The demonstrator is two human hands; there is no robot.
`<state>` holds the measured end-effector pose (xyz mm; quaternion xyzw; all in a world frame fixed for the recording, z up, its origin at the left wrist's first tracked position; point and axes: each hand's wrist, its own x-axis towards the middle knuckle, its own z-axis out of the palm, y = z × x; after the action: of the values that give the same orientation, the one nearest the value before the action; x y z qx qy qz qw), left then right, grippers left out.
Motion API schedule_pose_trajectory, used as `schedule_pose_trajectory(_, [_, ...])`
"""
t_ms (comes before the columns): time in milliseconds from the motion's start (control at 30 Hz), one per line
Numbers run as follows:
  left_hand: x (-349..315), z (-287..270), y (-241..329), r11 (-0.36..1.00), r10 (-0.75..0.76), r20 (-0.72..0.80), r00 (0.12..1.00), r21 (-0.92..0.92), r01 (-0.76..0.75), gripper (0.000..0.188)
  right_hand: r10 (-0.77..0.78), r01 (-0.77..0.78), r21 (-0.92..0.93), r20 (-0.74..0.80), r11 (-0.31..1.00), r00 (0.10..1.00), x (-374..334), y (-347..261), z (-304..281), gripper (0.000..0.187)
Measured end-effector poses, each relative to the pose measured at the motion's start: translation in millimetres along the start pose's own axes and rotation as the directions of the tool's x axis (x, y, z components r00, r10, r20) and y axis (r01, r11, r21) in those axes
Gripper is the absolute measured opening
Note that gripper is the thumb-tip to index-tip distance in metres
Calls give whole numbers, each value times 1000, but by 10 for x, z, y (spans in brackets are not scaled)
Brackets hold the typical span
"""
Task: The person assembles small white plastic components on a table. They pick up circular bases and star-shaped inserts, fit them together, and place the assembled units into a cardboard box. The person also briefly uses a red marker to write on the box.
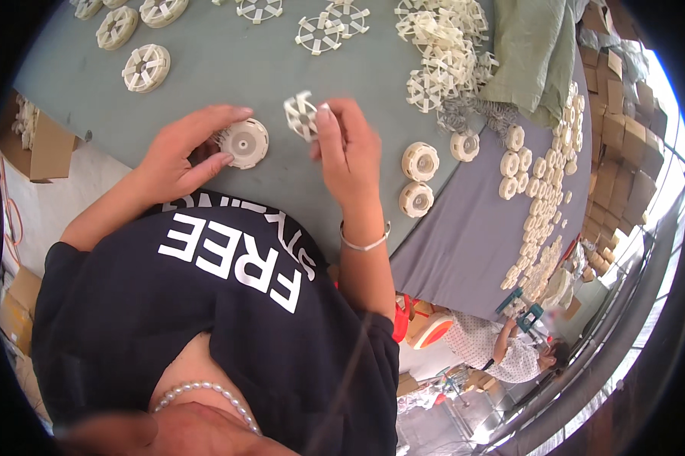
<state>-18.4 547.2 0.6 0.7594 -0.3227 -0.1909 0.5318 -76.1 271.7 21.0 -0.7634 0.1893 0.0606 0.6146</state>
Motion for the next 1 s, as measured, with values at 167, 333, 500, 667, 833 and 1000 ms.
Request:
schedule_pose_trajectory(167, [6, 40, -60, 999, 43, -52, 998, 4, -43, 47, -280, 105, -562, -236, 820, 930, -89, 200, -57, 28])
schedule_pose_trajectory(333, [133, -72, 87, 996, 82, 23, 996, 17, -82, 28, -387, 143, -640, -259, 755, 885, -96, 132, -22, 42])
schedule_pose_trajectory(500, [174, 127, 76, 997, 71, 21, 997, -44, -70, 27, -371, 165, -652, -190, 740, 909, -114, 170, -86, 51])
schedule_pose_trajectory(667, [174, 124, 69, 996, 11, -56, 998, 94, -6, 41, -358, 209, -638, -112, 741, 927, -155, 124, -139, 60])
schedule_pose_trajectory(833, [135, 8, 71, 996, -61, -42, 997, 56, 64, 53, -308, 233, -529, -57, 816, 950, -183, 120, -244, 67])
schedule_pose_trajectory(1000, [134, 80, -49, 997, 6, -65, 998, 72, -1, 57, -303, 261, -512, 2, 818, 953, -169, 98, -312, 68])
